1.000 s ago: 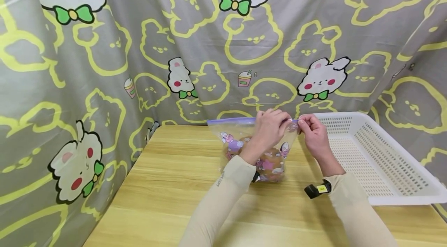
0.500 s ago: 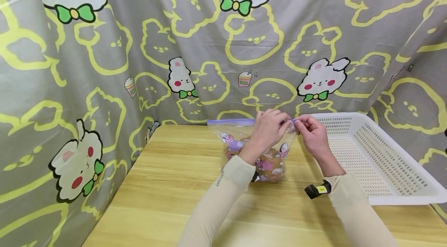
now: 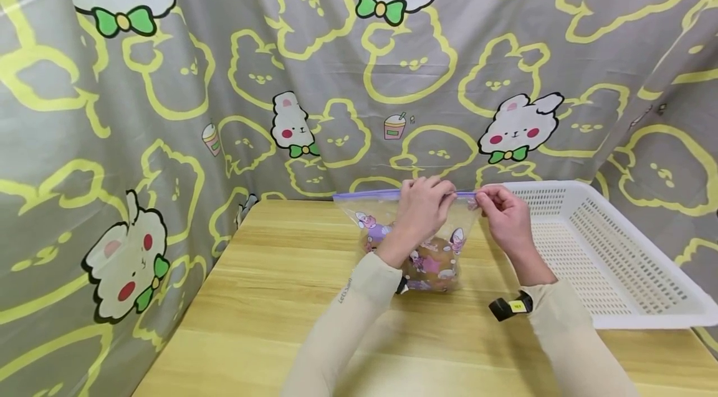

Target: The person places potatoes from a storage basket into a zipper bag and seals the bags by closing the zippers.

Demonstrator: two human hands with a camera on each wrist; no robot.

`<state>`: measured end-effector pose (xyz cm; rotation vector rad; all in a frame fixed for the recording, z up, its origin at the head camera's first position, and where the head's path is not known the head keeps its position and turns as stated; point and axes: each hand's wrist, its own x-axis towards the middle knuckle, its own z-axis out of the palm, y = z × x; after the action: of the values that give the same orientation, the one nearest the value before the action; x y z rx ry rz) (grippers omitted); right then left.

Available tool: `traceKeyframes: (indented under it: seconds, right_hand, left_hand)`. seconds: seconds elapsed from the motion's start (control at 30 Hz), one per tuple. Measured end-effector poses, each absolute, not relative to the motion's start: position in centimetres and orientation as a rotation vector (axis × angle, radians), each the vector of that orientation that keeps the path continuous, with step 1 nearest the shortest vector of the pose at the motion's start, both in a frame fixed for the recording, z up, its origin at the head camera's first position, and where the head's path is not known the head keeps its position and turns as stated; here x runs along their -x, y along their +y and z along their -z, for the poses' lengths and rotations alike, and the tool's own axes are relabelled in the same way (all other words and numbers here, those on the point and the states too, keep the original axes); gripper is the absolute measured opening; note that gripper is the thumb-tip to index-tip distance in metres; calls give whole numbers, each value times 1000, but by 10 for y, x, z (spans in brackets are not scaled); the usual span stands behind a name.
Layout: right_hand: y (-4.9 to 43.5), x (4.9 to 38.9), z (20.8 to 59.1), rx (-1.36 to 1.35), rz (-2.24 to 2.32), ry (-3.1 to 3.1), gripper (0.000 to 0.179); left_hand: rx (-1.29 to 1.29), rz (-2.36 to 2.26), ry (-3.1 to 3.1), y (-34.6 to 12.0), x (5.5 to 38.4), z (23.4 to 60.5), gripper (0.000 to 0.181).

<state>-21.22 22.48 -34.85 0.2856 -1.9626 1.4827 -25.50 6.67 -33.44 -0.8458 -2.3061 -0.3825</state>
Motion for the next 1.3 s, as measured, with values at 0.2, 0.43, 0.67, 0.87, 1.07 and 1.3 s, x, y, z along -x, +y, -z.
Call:
traceKeyframes:
  seconds: [0.2, 0.43, 0.67, 0.87, 1.07, 1.3]
  right_hand:
    - [235, 225, 366, -276, -1498, -1972, 11]
    - [237, 226, 371, -265, -1464, -1956, 12]
    - [235, 221, 367, -261, -1439, -1966, 9]
    - [224, 202, 347, -263, -1413, -1980, 9]
    - [226, 204, 350, -249, -1425, -1974, 9]
    - [241, 223, 372, -274, -1456, -1963, 9]
  left_hand:
    - [825, 422, -2261, 49, 254, 337, 12]
    - [780, 441, -2174, 26, 258, 345, 11]
    - [750, 484, -2164, 1, 257, 350, 12]
    - [713, 491, -2136, -16, 260, 353, 8]
    - [692, 498, -2117, -34, 261, 357, 9]
    - [657, 526, -2092, -54, 262, 360, 5]
